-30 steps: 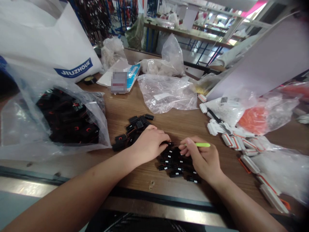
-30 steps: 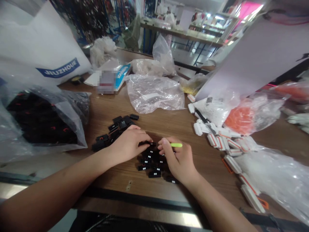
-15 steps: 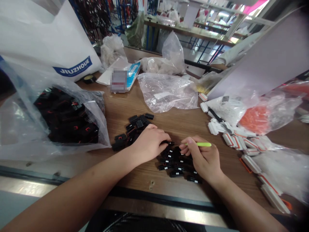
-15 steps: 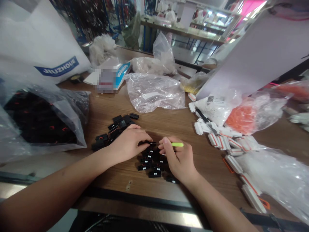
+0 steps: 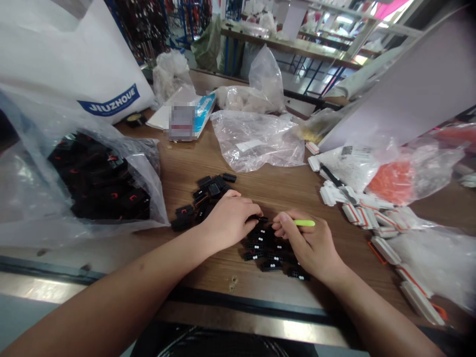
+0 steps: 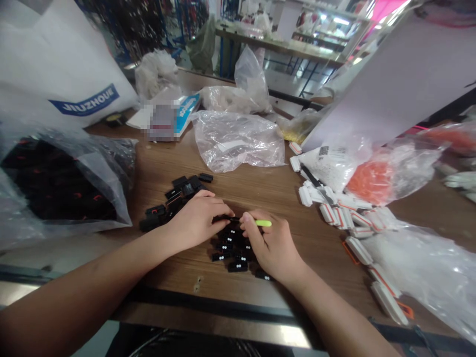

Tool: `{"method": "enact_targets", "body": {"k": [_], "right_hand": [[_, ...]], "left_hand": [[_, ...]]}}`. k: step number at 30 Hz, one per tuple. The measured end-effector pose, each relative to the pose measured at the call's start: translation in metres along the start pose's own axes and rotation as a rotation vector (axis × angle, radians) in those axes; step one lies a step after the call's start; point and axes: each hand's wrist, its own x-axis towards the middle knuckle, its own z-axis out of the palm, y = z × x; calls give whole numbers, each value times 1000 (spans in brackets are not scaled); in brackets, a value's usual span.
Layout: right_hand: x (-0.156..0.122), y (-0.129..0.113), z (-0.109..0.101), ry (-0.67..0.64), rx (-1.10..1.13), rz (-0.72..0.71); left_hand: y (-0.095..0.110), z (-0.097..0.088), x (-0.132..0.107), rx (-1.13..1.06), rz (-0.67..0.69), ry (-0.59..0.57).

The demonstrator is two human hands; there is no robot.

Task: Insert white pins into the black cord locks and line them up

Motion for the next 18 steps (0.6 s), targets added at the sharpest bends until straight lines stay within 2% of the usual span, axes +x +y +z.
{"method": "enact_targets", "body": {"k": [3,6,8,11,14,18], "right_hand": [[-1,2,1,-2,-22,-33],[-3,8,0,137,39,-38],[-4,12,-2,245,77,-23],[-4,15,-5,301,86,4],[-5,14,-5,305,76,26],[-5,12,-5,319,76,24]], "left_hand": [[1,-2,-1,20,7,-6],[-2,-10,-4,107,-22,10],[-6,-19,-7,234,-89,59],[-9,-31,-11,395,-150,146],[-5,-36,-11,268,-80,195],[5,-31,-8,-31,83,29]]}}
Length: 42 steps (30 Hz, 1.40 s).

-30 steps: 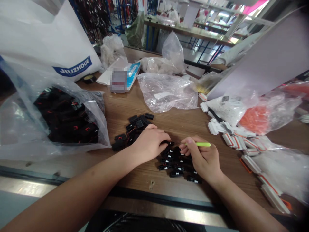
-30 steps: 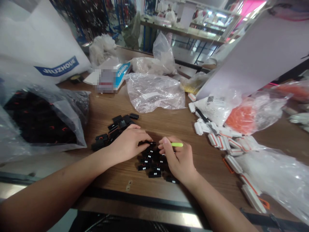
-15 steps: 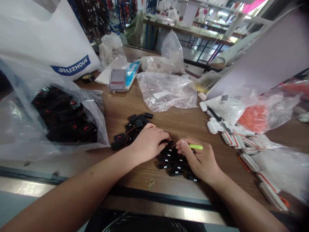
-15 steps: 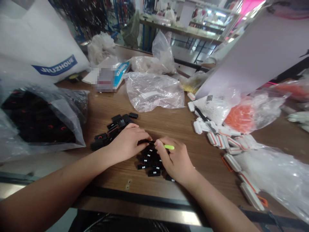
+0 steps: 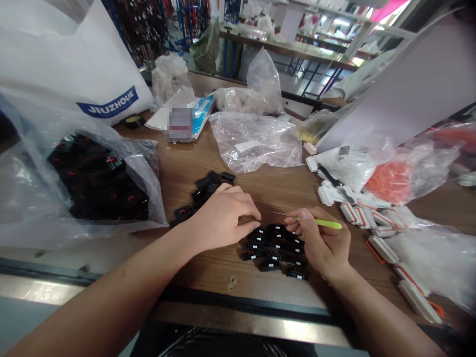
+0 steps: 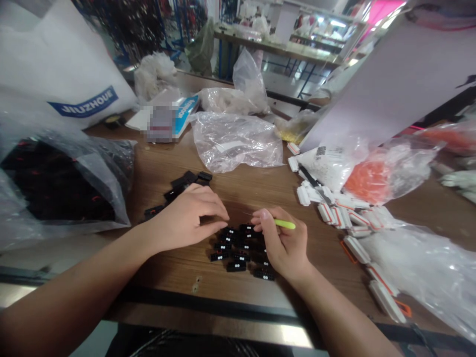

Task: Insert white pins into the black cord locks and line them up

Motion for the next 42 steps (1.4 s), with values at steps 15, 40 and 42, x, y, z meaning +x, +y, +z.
{"method": "enact_targets", "body": {"k": [15,40,42], "right_hand": [[-5,-4,-1,-40,2,-50],[-8,-4,9,-224,-12,-35],[-9,-4,9,-220,-19,-41]], "left_hand": [[-4,14,3,59,34,-155],[-2,14,3,115,-26,-118],[-2,14,3,116,-26,-119]]}}
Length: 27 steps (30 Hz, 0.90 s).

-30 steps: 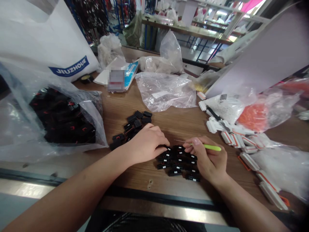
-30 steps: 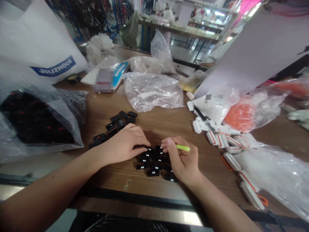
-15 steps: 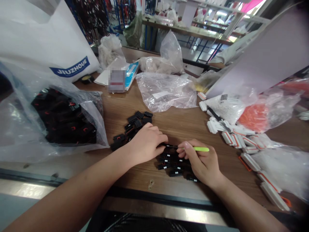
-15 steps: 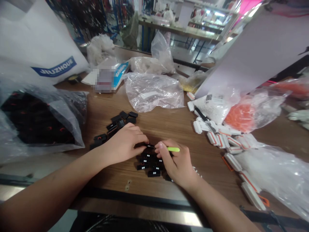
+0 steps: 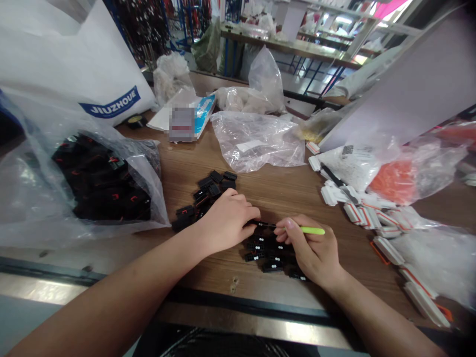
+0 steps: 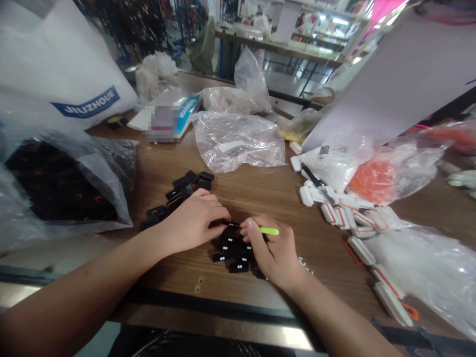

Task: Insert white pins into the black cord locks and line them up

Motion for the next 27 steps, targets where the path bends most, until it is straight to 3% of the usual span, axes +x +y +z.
{"method": "enact_targets", "body": {"k": [12,18,27], "right_hand": [[2,-1,1,-19,-1,5],[3,-4,1,-108,-16,17],[3,-6,-3,56,53,21]], "left_hand": [[0,1,0,11,5,2],[-1,1,0,10,-1,2],[1,-1,-1,3,-5,-13]]}}
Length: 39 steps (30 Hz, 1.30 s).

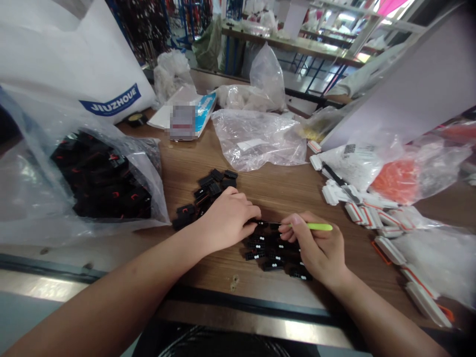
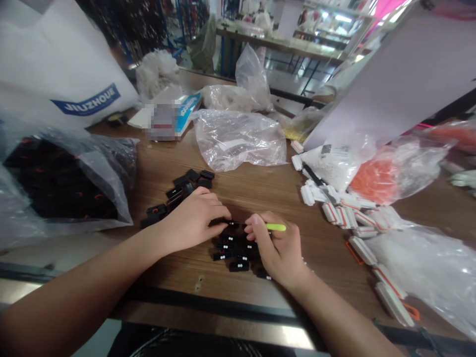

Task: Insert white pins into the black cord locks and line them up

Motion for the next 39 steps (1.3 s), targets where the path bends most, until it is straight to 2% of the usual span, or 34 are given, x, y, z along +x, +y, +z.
{"method": "enact_targets", "body": {"k": [17,25,29,34,36,39], "right_hand": [[-2,2,1,-62,-49,-36],[-1,-1,2,-158,-105,-32],[-2,3,1,-64,-57,-79],[-2,5,-4,104,5,-121],[-2,4,-5,125,5,-120],[-2,4,-6,122,-13,-137]], "left_hand": [[0,0,0,11,-6,-7],[0,2,-1,27,4,0],[-4,-5,-2,83,-30,18],[-8,-22,-8,219,-152,90],[-4,-25,-9,140,-136,117],[4,-22,-9,-80,-22,57]]}}
